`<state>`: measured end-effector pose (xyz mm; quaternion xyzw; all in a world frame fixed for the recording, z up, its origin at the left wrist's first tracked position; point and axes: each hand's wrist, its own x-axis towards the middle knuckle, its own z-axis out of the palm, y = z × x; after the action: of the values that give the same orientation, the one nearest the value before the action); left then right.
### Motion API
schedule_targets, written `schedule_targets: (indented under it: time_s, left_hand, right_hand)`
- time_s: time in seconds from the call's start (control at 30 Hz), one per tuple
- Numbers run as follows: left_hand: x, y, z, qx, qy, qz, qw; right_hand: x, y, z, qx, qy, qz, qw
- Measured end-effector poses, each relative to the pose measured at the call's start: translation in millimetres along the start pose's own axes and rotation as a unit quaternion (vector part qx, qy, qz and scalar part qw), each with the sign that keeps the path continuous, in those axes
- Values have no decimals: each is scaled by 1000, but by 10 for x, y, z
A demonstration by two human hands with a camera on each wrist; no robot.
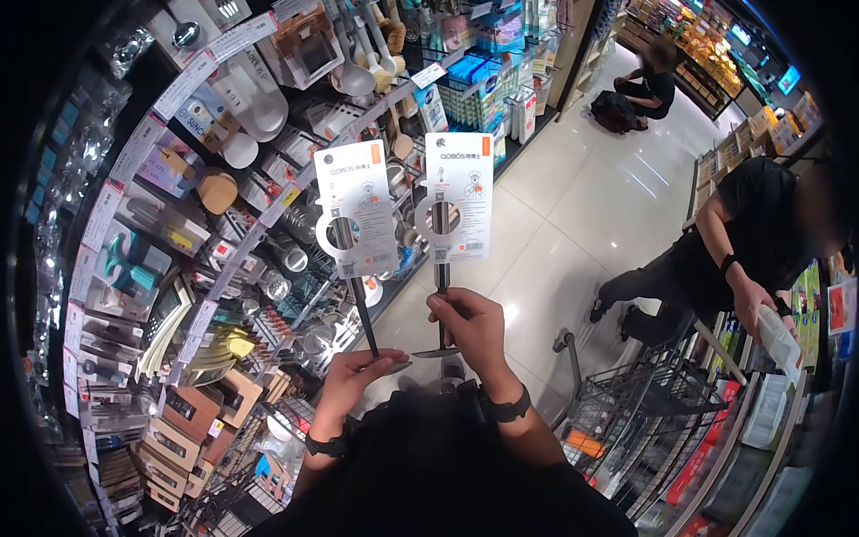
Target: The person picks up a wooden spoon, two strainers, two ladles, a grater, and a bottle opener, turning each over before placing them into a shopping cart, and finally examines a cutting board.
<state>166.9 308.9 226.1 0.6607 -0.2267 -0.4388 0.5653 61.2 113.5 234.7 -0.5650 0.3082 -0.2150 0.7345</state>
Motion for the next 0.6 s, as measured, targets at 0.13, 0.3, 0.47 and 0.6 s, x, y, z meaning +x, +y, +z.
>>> schedule_targets:
  time_s: [0.13, 0.3, 0.47, 0.6]
  left_hand:
    - [-71, 77, -39, 51, 25, 27, 998]
    - [-133, 130, -121, 80, 50, 52, 994]
    - [-147, 156, -141, 59, 38, 48, 996]
    - [-145, 127, -134, 39, 30, 54, 997]
  right_hand:
    - [-43, -53, 2, -23, 16, -28, 999]
    - [-101, -114, 33, -7, 1, -21, 1000]
    - [-143, -133, 103, 9, -24, -26, 999]
    - [-145, -141, 117, 5, -25, -29, 999]
